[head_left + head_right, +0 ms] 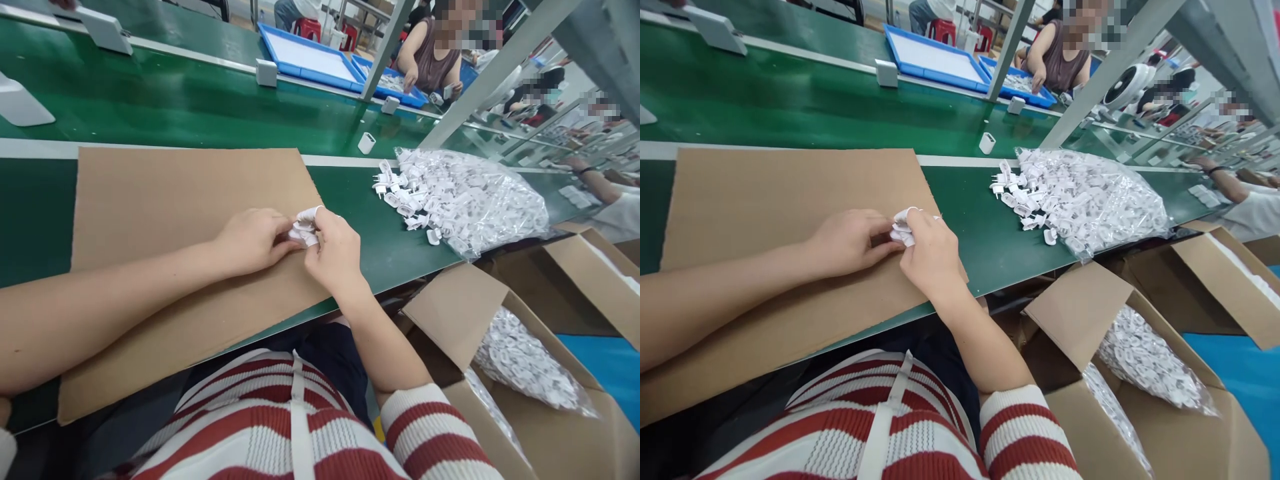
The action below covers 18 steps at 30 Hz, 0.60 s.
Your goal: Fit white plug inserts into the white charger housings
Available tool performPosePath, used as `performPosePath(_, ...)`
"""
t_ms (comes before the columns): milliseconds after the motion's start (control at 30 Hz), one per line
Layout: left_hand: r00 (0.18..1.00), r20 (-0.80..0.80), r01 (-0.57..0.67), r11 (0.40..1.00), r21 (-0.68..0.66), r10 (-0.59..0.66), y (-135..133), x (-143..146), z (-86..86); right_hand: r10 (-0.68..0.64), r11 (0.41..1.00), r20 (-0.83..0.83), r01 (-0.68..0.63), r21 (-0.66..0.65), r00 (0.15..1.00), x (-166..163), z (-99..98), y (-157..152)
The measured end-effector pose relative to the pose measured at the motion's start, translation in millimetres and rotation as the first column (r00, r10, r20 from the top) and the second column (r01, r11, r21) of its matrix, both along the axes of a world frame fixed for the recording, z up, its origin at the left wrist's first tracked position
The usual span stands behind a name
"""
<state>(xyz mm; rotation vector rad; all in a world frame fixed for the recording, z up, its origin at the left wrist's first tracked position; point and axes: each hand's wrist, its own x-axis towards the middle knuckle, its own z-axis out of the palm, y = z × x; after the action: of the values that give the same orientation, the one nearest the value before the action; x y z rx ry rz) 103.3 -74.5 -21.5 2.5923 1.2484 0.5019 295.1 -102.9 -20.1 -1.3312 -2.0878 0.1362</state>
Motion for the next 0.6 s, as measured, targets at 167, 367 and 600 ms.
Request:
performPosePath(167, 0.973, -0.230, 0.003, 0.999, 0.054, 0.010, -4.5, 5.2, 13.8, -0.023, 0.999, -0.046, 0.021, -0.026, 0.999, -2.3, 1.7, -1.4)
performPosePath(367, 0.974, -0.225, 0.006, 0.999, 0.033, 0.002, -3.1, 4.7, 24.2, 0.021, 0.997, -0.159, -0.031, -0.064, 0.987, -3.3, -7.2, 0.7)
performPosePath(600, 0.976, -0.042, -0.216, 0.930, -0.298, 0.214, 46.0, -10.7, 32.5, -0.183, 0.982, -0.258, 0.188, -0.006, 0.949, 78.2, -29.0, 19.7)
